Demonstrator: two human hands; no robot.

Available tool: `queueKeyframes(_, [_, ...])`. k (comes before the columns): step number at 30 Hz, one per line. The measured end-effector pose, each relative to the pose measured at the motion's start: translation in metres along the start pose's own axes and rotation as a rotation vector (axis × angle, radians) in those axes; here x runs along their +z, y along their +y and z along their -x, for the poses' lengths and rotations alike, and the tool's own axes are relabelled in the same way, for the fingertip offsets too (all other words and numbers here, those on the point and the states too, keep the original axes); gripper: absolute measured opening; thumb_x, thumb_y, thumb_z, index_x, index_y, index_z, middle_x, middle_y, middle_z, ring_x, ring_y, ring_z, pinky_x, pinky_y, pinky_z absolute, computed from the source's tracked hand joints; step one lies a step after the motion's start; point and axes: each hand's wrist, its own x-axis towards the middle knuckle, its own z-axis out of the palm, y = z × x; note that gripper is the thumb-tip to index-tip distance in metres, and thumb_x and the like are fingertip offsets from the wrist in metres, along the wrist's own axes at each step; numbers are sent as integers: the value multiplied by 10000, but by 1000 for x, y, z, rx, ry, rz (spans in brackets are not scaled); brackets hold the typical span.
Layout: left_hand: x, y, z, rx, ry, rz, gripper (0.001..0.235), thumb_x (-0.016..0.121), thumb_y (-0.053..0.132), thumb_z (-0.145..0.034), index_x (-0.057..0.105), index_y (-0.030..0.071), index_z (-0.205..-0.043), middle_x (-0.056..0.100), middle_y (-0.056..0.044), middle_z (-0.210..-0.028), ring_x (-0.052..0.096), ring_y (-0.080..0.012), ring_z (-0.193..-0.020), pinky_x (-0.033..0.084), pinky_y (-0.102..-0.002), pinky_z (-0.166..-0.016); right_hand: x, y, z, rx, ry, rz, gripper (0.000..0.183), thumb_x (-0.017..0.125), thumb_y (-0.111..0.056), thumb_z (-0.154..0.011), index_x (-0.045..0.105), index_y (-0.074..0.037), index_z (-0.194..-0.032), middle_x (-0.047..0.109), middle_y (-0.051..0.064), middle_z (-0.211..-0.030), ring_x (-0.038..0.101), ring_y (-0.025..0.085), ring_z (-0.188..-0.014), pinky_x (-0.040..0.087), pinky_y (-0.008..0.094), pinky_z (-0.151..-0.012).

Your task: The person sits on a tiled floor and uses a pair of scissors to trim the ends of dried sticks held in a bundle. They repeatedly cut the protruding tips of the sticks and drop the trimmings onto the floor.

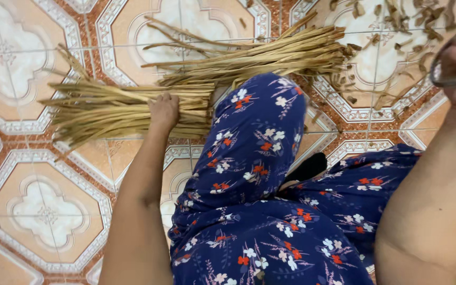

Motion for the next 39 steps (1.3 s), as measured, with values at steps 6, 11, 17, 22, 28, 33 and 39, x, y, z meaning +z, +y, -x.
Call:
queueKeyframes(6, [-53, 4, -5, -37, -376, -189, 609, 741, 328, -825, 500, 143, -1353, 477, -136, -1459, 413, -402, -1368, 213, -825, -1007, 109, 31, 19, -142, 208, 320, 274, 507, -356, -1202, 605, -104, -1156, 684, 71, -1036, 555, 59, -693, 439, 214, -671])
queueKeyframes(11, [-126, 32, -27, 71, -371, -62, 688, 835, 480, -802, 570, 123, -1326, 528, -170, -1408, 515, -394, -1287, 431, -648, -1002, 159, 44, 22, -211, 325, 413, 319, 530, -369, -1175, 560, -77, -1049, 639, 72, -911, 452, 59, -594, 387, 202, -606])
queueKeyframes(17, [-131, 140, -94, 488, 163, 535, 505, 762, 282, -902, 647, 68, -1344, 634, -173, -1375, 604, -374, -1230, 493, -463, -1015, 176, 50, 17, -271, 448, 395, 325, 553, -413, -1114, 589, -90, -1104, 669, 68, -884, 454, 64, -576, 412, 221, -608])
queueKeyframes(22, [-109, 241, -136, 572, 171, 234, 1150, 846, 629, -721, 279, 50, -1538, 329, -273, -1574, 330, -450, -1448, 334, -591, -1142, 181, 50, 15, -266, 399, 318, 277, 591, -384, -1125, 577, -107, -1126, 673, 70, -899, 458, 61, -579, 410, 218, -613])
queueKeyframes(28, [-94, 247, -152, 455, -22, 46, 1323, 830, 686, -688, 69, 84, -1588, 266, -231, -1594, 338, -399, -1410, 348, -606, -1081, 184, 54, 13, -296, 410, 361, 277, 589, -384, -1101, 601, -116, -1171, 673, 60, -871, 455, 54, -564, 406, 211, -592])
queueKeyframes(33, [-83, 244, -157, 408, -1, 120, 939, 818, 497, -787, 381, 116, -1526, 568, -156, -1400, 536, -347, -1271, 444, -559, -1036, 180, 50, 17, -283, 400, 327, 281, 556, -384, -1114, 606, -121, -1200, 667, 63, -877, 452, 54, -563, 415, 212, -595])
queueKeyframes(39, [-102, 239, -152, 429, -15, 333, 548, 877, 369, -791, 647, 114, -1219, 667, -158, -1216, 619, -340, -1150, 502, -457, -991, 175, 48, 17, -304, 367, 320, 261, 559, -380, -1146, 593, -123, -1177, 676, 86, -901, 458, 69, -574, 427, 230, -613])
